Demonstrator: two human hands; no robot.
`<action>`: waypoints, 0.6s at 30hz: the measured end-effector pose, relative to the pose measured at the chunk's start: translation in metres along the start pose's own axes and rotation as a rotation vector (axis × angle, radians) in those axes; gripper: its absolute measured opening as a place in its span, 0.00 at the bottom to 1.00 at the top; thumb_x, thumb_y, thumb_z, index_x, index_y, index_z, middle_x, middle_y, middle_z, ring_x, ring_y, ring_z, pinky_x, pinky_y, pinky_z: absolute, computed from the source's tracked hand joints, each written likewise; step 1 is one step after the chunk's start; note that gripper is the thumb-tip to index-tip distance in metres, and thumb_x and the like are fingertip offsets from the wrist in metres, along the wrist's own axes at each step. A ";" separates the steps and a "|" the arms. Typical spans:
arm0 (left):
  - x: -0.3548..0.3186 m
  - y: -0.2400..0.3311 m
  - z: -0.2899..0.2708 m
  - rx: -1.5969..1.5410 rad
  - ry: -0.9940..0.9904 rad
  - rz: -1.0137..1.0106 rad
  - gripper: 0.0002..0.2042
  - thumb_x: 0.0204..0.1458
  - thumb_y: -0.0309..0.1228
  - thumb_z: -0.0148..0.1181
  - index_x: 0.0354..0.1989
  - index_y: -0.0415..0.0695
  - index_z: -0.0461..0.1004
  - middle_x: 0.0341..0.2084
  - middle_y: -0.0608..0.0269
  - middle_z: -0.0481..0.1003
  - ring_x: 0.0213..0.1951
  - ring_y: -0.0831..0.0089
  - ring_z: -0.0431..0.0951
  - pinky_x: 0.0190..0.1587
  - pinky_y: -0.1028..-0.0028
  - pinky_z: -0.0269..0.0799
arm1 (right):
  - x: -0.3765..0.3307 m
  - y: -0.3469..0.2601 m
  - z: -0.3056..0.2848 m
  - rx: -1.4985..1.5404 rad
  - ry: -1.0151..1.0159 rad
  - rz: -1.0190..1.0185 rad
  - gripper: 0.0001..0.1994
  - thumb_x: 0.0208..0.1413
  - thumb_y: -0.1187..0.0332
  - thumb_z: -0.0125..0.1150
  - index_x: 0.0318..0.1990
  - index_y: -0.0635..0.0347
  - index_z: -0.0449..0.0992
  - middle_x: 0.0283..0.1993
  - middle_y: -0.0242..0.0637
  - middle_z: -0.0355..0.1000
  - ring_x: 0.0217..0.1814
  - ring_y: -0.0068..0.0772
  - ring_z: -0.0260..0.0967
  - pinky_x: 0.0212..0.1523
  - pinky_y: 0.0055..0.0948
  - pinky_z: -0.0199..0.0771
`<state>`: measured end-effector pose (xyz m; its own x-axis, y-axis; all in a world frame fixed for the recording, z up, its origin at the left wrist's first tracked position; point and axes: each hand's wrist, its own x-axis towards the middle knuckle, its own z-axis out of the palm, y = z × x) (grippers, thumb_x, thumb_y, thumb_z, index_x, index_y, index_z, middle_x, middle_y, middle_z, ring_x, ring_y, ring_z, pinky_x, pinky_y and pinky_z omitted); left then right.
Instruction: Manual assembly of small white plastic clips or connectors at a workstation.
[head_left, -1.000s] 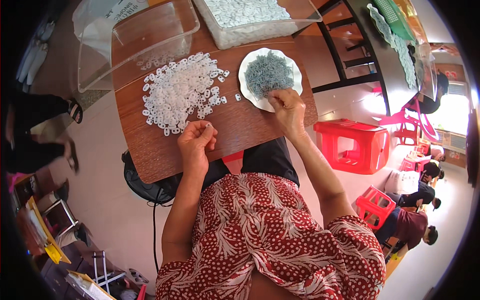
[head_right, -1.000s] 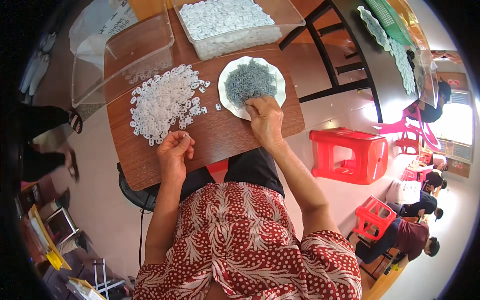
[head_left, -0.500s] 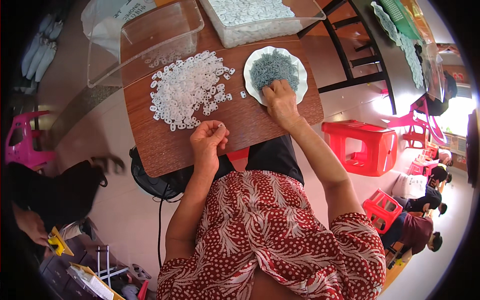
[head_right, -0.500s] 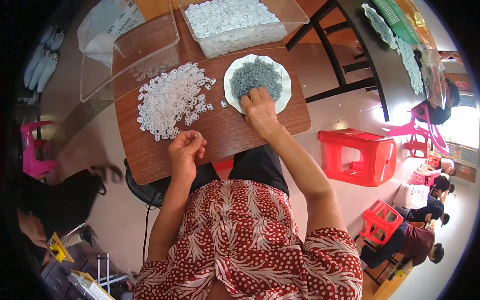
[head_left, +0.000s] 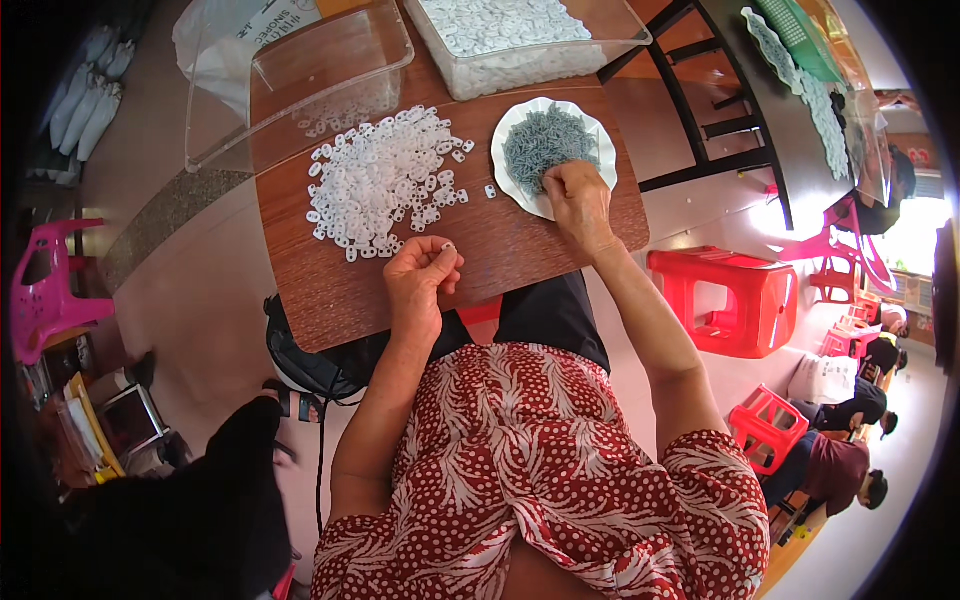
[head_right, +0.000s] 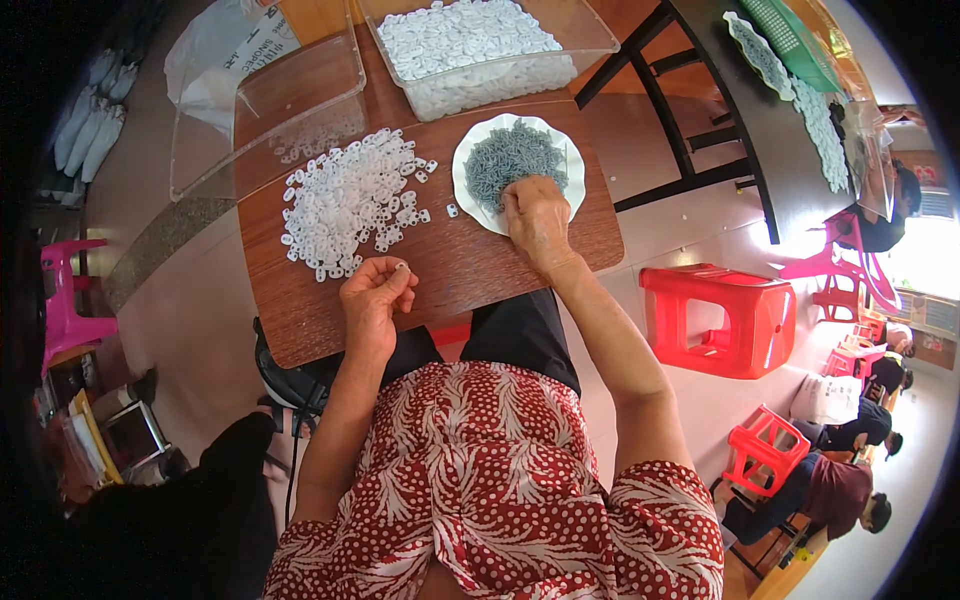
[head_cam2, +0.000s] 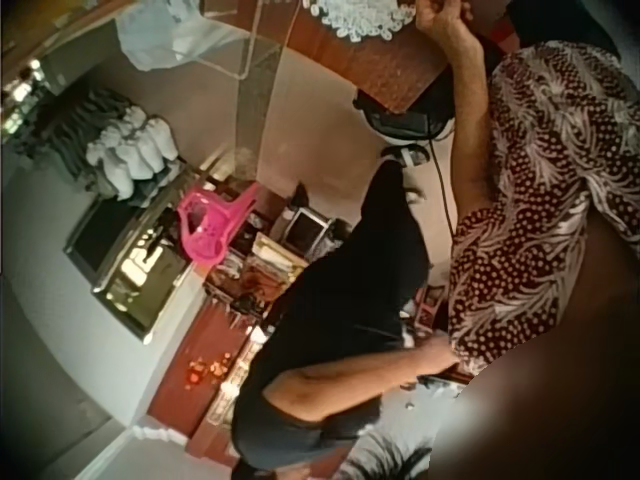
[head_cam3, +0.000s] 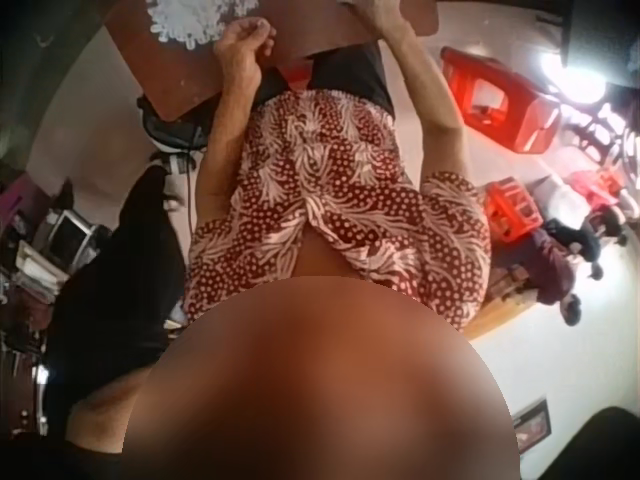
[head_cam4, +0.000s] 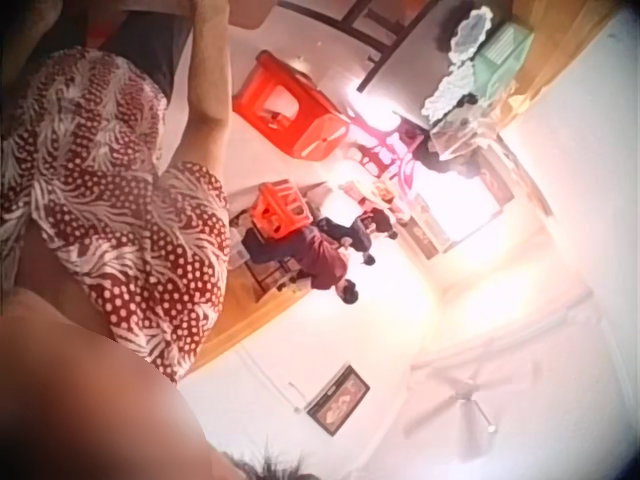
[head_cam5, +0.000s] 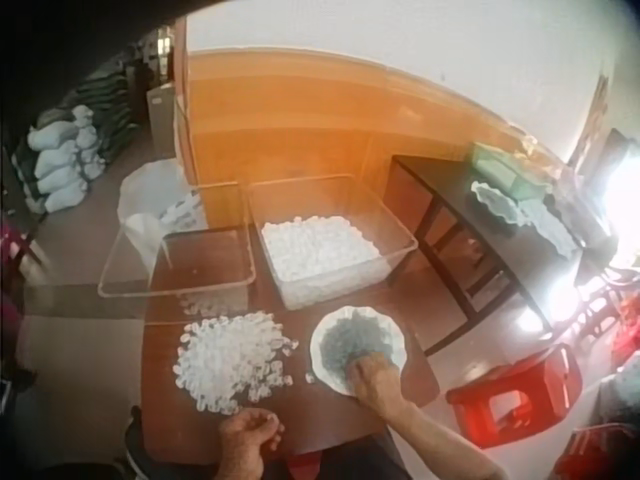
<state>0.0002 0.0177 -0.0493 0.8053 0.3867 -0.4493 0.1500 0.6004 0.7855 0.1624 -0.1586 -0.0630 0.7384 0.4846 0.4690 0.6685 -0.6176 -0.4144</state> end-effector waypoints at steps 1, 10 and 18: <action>0.000 0.000 -0.001 -0.006 -0.001 0.000 0.03 0.50 0.23 0.58 0.29 0.38 0.72 0.21 0.64 0.73 0.18 0.82 0.68 0.19 0.84 0.61 | 0.000 -0.003 -0.003 0.085 -0.011 0.113 0.02 0.44 0.74 0.58 0.26 0.60 0.71 0.27 0.42 0.69 0.32 0.46 0.67 0.32 0.37 0.68; 0.001 0.002 -0.002 -0.078 -0.038 -0.054 0.04 0.50 0.23 0.58 0.32 0.37 0.71 0.23 0.59 0.74 0.20 0.77 0.70 0.22 0.80 0.64 | -0.003 -0.067 -0.003 0.577 -0.269 0.372 0.02 0.51 0.78 0.56 0.33 0.64 0.73 0.27 0.29 0.69 0.31 0.18 0.63 0.34 0.20 0.66; -0.010 0.020 0.002 -0.173 -0.087 -0.047 0.04 0.50 0.22 0.57 0.34 0.37 0.72 0.24 0.60 0.75 0.22 0.79 0.72 0.23 0.82 0.67 | -0.001 -0.104 -0.011 0.988 -0.441 0.447 0.06 0.49 0.81 0.57 0.36 0.66 0.74 0.34 0.33 0.73 0.36 0.20 0.69 0.37 0.19 0.70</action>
<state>-0.0037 0.0242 -0.0280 0.8474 0.2978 -0.4395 0.0942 0.7304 0.6765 0.0910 -0.1018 -0.0119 0.7622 0.6391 -0.1027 -0.0230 -0.1317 -0.9910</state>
